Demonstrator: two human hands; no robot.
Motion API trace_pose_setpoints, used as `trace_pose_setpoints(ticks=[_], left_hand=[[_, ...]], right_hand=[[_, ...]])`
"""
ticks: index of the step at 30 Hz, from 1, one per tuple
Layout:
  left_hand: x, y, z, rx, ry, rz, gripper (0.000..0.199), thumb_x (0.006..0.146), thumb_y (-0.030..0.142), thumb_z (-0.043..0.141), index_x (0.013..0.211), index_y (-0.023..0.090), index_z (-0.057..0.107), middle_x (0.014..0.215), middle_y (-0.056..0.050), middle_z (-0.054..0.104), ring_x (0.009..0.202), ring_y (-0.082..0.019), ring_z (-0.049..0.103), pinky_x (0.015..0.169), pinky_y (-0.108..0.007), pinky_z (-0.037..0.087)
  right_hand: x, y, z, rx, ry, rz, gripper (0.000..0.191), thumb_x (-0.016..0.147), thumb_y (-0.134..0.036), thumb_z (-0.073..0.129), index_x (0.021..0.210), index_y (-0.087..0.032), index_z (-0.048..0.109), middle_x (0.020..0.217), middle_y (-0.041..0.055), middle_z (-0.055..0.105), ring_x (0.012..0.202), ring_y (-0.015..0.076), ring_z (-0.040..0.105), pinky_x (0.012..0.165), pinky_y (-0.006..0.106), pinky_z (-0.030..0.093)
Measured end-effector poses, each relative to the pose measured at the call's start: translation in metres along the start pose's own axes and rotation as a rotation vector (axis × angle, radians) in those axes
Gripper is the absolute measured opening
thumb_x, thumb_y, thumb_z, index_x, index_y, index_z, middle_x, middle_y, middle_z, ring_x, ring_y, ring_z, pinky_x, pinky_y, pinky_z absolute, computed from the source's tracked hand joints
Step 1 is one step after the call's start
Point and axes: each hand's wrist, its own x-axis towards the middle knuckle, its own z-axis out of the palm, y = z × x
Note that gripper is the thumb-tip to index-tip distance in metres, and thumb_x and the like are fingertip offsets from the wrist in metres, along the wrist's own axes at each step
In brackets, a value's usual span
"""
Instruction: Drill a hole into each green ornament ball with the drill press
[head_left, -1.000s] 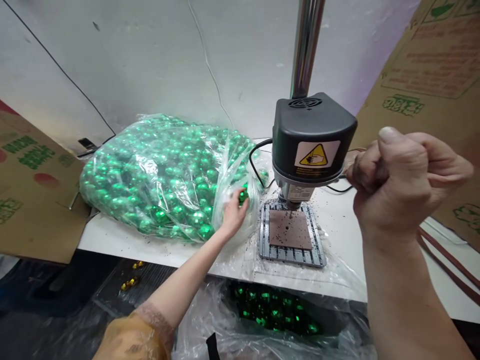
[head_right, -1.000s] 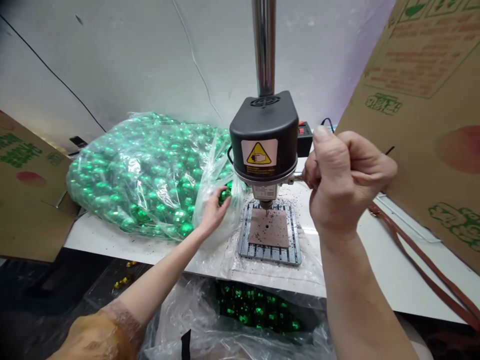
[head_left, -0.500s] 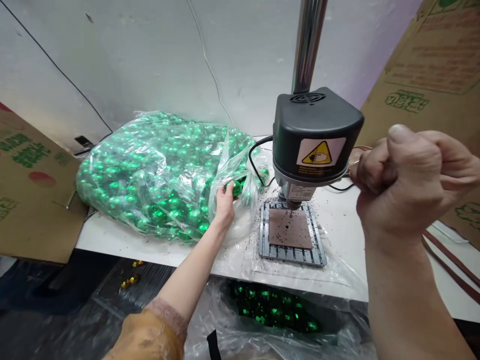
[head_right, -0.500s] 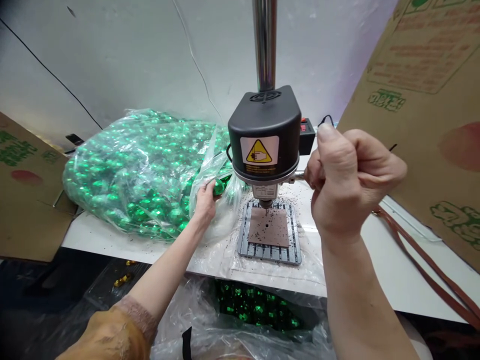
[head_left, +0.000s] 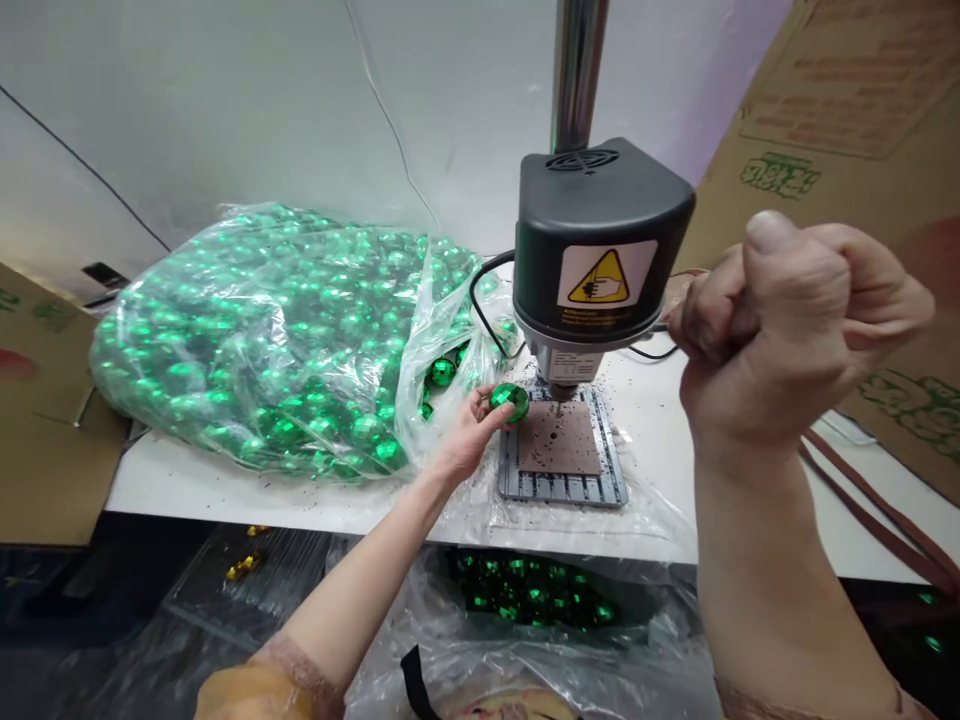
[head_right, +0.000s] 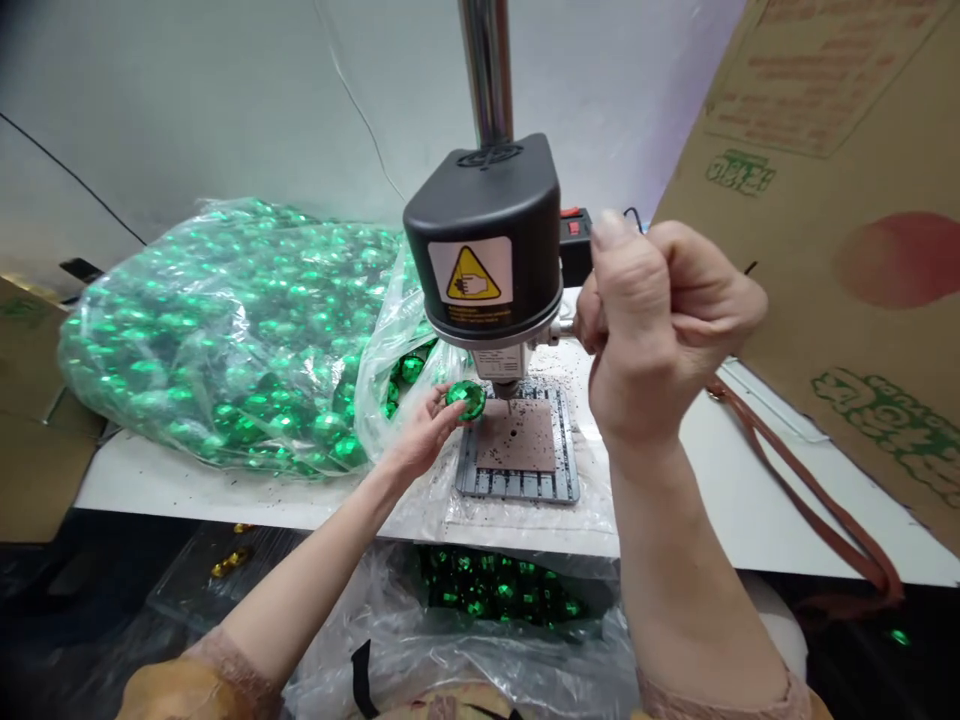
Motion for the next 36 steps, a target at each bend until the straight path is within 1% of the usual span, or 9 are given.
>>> trace_pose_setpoints(ticks=[2, 4, 9, 15, 24, 26, 29, 32, 36], left_hand=[[-0.001, -0.014, 0.002, 0.077, -0.045, 0.033, 0.064, 0.073, 0.046, 0.096, 0.123, 0.020, 0.067, 0.115, -0.007, 0.077, 0.107, -0.023, 0.071, 0.095, -0.036, 0.055], [0.000, -0.024, 0.004, 0.134, -0.083, 0.070, 0.066, 0.073, 0.049, 0.096, 0.125, 0.020, 0.067, 0.119, -0.008, 0.077, 0.113, -0.024, 0.070, 0.102, -0.039, 0.054], [0.005, -0.036, 0.010, 0.239, -0.094, 0.134, 0.068, 0.076, 0.053, 0.092, 0.130, 0.021, 0.065, 0.121, -0.010, 0.075, 0.114, -0.026, 0.069, 0.102, -0.040, 0.054], [0.007, -0.041, 0.017, 0.276, -0.115, 0.168, 0.067, 0.080, 0.056, 0.089, 0.131, 0.020, 0.063, 0.119, -0.010, 0.074, 0.111, -0.026, 0.069, 0.099, -0.041, 0.055], [0.008, -0.047, 0.017, 0.421, -0.125, 0.181, 0.070, 0.078, 0.057, 0.090, 0.133, 0.022, 0.064, 0.122, -0.010, 0.072, 0.111, -0.028, 0.068, 0.099, -0.043, 0.053], [0.005, -0.047, 0.019, 0.492, -0.098, 0.193, 0.070, 0.076, 0.054, 0.093, 0.133, 0.023, 0.066, 0.123, -0.010, 0.070, 0.112, -0.029, 0.066, 0.102, -0.045, 0.052], [-0.002, -0.045, 0.023, 0.570, -0.081, 0.254, 0.064, 0.074, 0.045, 0.096, 0.129, 0.026, 0.071, 0.125, -0.009, 0.067, 0.120, -0.032, 0.062, 0.112, -0.049, 0.047], [-0.007, -0.043, 0.027, 0.550, -0.120, 0.313, 0.059, 0.075, 0.038, 0.095, 0.128, 0.026, 0.072, 0.129, -0.009, 0.066, 0.126, -0.032, 0.059, 0.116, -0.050, 0.043], [-0.009, -0.043, 0.029, 0.543, -0.151, 0.309, 0.058, 0.079, 0.035, 0.092, 0.131, 0.026, 0.068, 0.131, -0.009, 0.067, 0.128, -0.032, 0.059, 0.118, -0.050, 0.042]], right_hand=[[0.001, 0.001, -0.001, 0.010, -0.004, -0.012, 0.045, 0.090, -0.023, 0.067, 0.053, -0.022, 0.042, 0.045, -0.0073, 0.037, 0.038, 0.0066, 0.031, 0.042, 0.032, 0.024], [0.001, 0.002, 0.000, 0.021, -0.008, -0.013, 0.045, 0.091, -0.022, 0.066, 0.054, -0.022, 0.041, 0.045, -0.0071, 0.037, 0.038, 0.0073, 0.031, 0.042, 0.032, 0.023], [0.000, 0.003, 0.000, 0.037, -0.010, -0.028, 0.048, 0.091, -0.022, 0.067, 0.053, -0.021, 0.038, 0.044, -0.0072, 0.035, 0.038, 0.0067, 0.030, 0.042, 0.031, 0.024], [0.000, 0.004, 0.000, 0.036, -0.003, -0.010, 0.048, 0.091, -0.023, 0.067, 0.053, -0.021, 0.038, 0.045, -0.0068, 0.035, 0.040, 0.0066, 0.031, 0.044, 0.030, 0.024], [-0.002, 0.001, 0.001, -0.001, 0.008, -0.002, 0.047, 0.093, -0.025, 0.066, 0.055, -0.023, 0.038, 0.046, -0.0067, 0.036, 0.042, 0.0085, 0.031, 0.046, 0.032, 0.026], [-0.002, 0.002, 0.000, 0.012, 0.009, -0.006, 0.047, 0.092, -0.024, 0.067, 0.056, -0.023, 0.038, 0.045, -0.0069, 0.036, 0.041, 0.0088, 0.031, 0.045, 0.032, 0.026], [0.000, 0.004, 0.000, 0.030, 0.013, -0.012, 0.047, 0.089, -0.023, 0.069, 0.054, -0.023, 0.038, 0.043, -0.0068, 0.036, 0.040, 0.0089, 0.030, 0.043, 0.033, 0.025], [0.000, 0.005, 0.000, 0.015, 0.020, -0.016, 0.048, 0.089, -0.024, 0.068, 0.052, -0.023, 0.037, 0.043, -0.0065, 0.037, 0.040, 0.0085, 0.031, 0.044, 0.033, 0.025], [0.000, 0.004, 0.000, 0.033, 0.007, -0.014, 0.048, 0.089, -0.023, 0.068, 0.053, -0.022, 0.036, 0.043, -0.0067, 0.037, 0.039, 0.0084, 0.030, 0.042, 0.033, 0.024]])
